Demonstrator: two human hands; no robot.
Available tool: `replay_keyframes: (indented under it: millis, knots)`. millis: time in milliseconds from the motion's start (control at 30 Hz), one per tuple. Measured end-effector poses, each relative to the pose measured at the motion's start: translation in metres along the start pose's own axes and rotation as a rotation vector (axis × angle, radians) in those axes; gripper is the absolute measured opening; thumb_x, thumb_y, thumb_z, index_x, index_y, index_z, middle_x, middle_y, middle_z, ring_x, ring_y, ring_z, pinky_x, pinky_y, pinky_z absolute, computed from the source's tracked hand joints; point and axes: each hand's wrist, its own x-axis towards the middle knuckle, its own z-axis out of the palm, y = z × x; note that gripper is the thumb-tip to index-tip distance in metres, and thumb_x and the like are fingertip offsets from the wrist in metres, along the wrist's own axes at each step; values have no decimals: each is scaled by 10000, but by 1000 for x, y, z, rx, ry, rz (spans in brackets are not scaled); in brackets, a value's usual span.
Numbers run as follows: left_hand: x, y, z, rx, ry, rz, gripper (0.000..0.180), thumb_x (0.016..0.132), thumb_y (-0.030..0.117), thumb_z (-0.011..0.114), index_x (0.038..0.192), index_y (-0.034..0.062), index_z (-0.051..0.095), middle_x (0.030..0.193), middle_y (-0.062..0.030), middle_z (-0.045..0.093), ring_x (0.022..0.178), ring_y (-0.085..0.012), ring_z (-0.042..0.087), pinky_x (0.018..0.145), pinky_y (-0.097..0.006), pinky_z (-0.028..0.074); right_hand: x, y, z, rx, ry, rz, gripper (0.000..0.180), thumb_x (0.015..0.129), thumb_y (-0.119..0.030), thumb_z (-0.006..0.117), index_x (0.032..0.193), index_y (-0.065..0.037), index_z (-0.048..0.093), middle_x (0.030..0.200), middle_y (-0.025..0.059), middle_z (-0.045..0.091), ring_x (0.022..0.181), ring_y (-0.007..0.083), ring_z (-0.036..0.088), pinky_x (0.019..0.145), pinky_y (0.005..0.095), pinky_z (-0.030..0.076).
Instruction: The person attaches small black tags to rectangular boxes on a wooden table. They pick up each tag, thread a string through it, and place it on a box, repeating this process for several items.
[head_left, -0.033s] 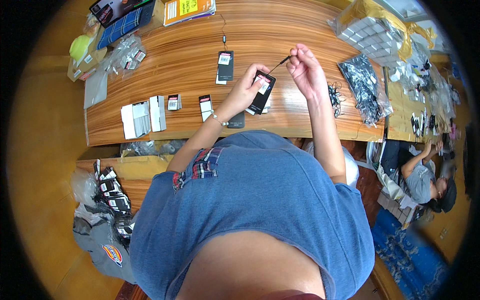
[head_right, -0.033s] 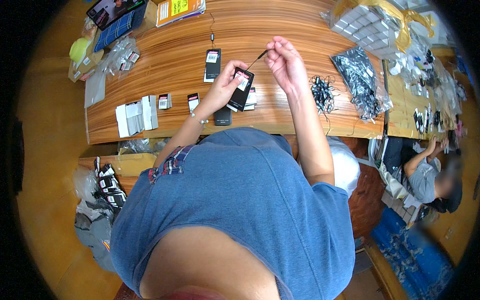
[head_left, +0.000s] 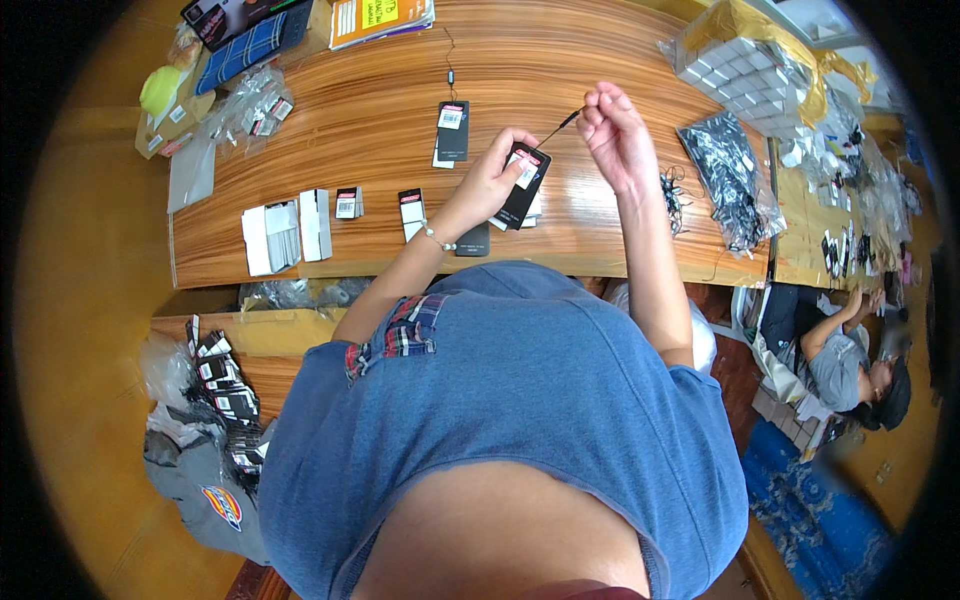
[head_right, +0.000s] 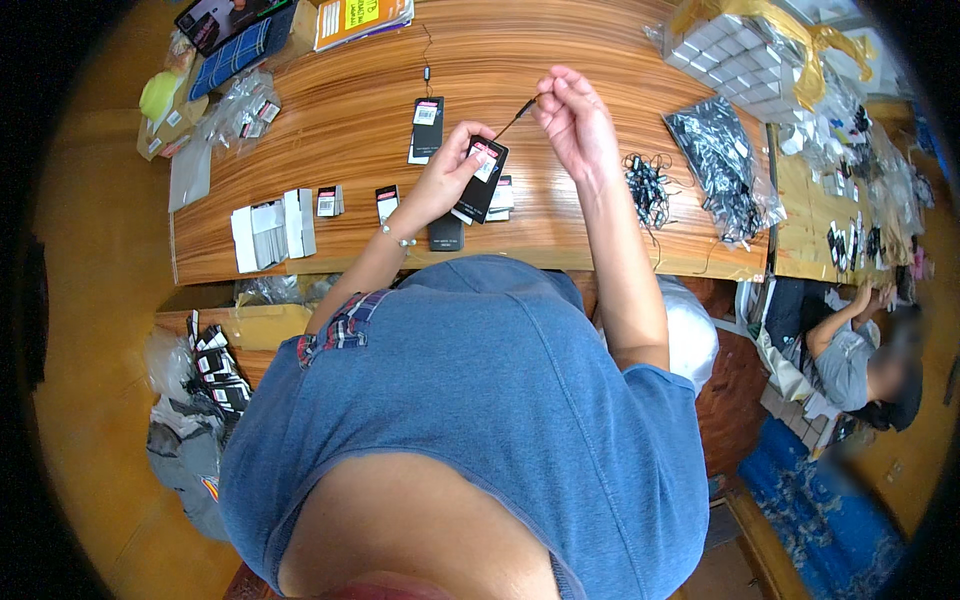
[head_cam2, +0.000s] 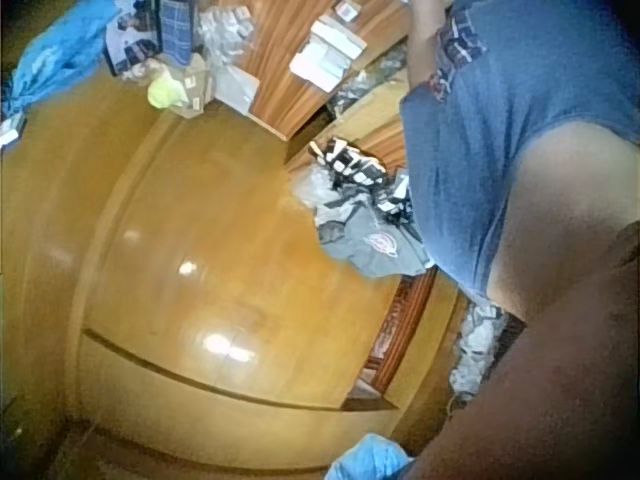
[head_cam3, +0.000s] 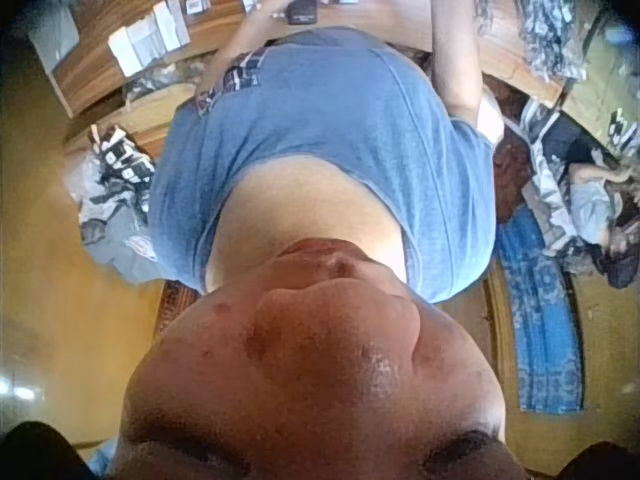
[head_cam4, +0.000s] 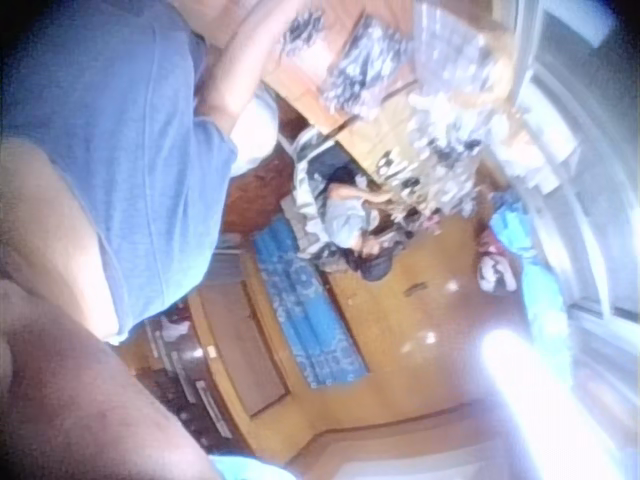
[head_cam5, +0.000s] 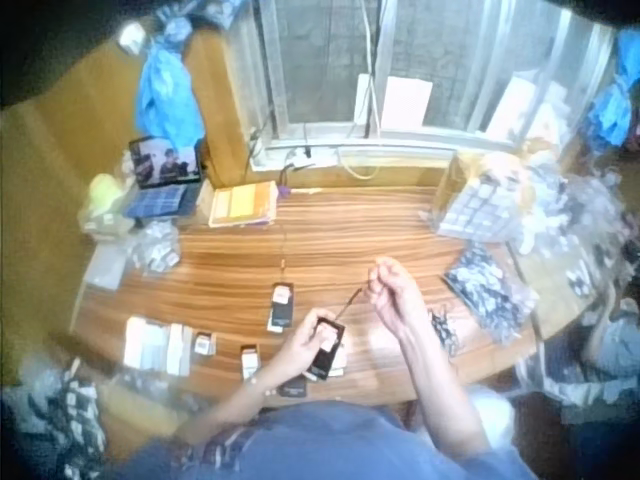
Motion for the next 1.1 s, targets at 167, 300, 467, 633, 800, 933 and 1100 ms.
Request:
replay_keyframes:
  millis: [167, 300, 467, 633, 800, 933, 1100]
  knots:
    - [14, -4, -24, -109, 82, 16, 203, 899, 29, 434, 1100, 40, 453, 938, -19, 509, 887, -78, 500, 788, -224, 421, 59, -11, 23, -141, -141, -53, 79, 907, -38, 413, 950, -14, 476, 763, 109, 566, 602, 146, 473, 570, 255, 403]
    - [24, -6, -38, 8, 153, 56, 362, 812, 127, 639, 1096, 48, 429, 909, -1, 507, 843, -67, 501, 772, -210, 411, 88, 4, 37, -174, -133, -16, 74, 909, -44, 415, 946, -18, 473, 738, 108, 563, 583, 146, 470, 565, 261, 403]
    - [35, -24, -52, 439, 280, 57, 531, 661, 165, 749, 1065, 62, 421, 887, -71, 548, 778, -148, 548, 697, -290, 455, 120, 23, 28, -299, -98, 28, 77, 913, -50, 413, 950, -28, 476, 736, 90, 569, 584, 125, 487, 557, 247, 434]
    - [49, -43, -62, 302, 341, -49, 528, 658, 190, 766, 1055, 48, 448, 937, -101, 555, 859, -189, 555, 760, -305, 450, 147, 39, 14, -398, -68, 83, 87, 919, -60, 409, 969, -33, 474, 738, 73, 573, 581, 108, 502, 554, 225, 451]
    - [68, -69, -69, 308, 410, -56, 557, 640, 170, 777, 1071, 33, 453, 972, -138, 551, 923, -238, 541, 819, -328, 432, 179, 51, -3, -498, -62, 118, 97, 917, -62, 406, 978, -35, 476, 742, 74, 580, 581, 106, 508, 552, 219, 451]
    - [77, -78, -59, 476, 459, 27, 538, 634, 115, 758, 1078, 32, 466, 991, -142, 542, 940, -279, 536, 837, -339, 429, 198, 58, -9, -547, -61, 156, 103, 914, -63, 409, 983, -44, 483, 742, 65, 586, 580, 101, 510, 551, 219, 449]
    - [77, -77, -52, 771, 415, 20, 511, 662, 135, 729, 1106, 52, 490, 1080, -143, 485, 1017, -299, 459, 871, -378, 396, 213, 72, -20, -666, -44, 210, 105, 907, -62, 418, 966, -52, 504, 737, 56, 592, 574, 95, 510, 532, 217, 438]
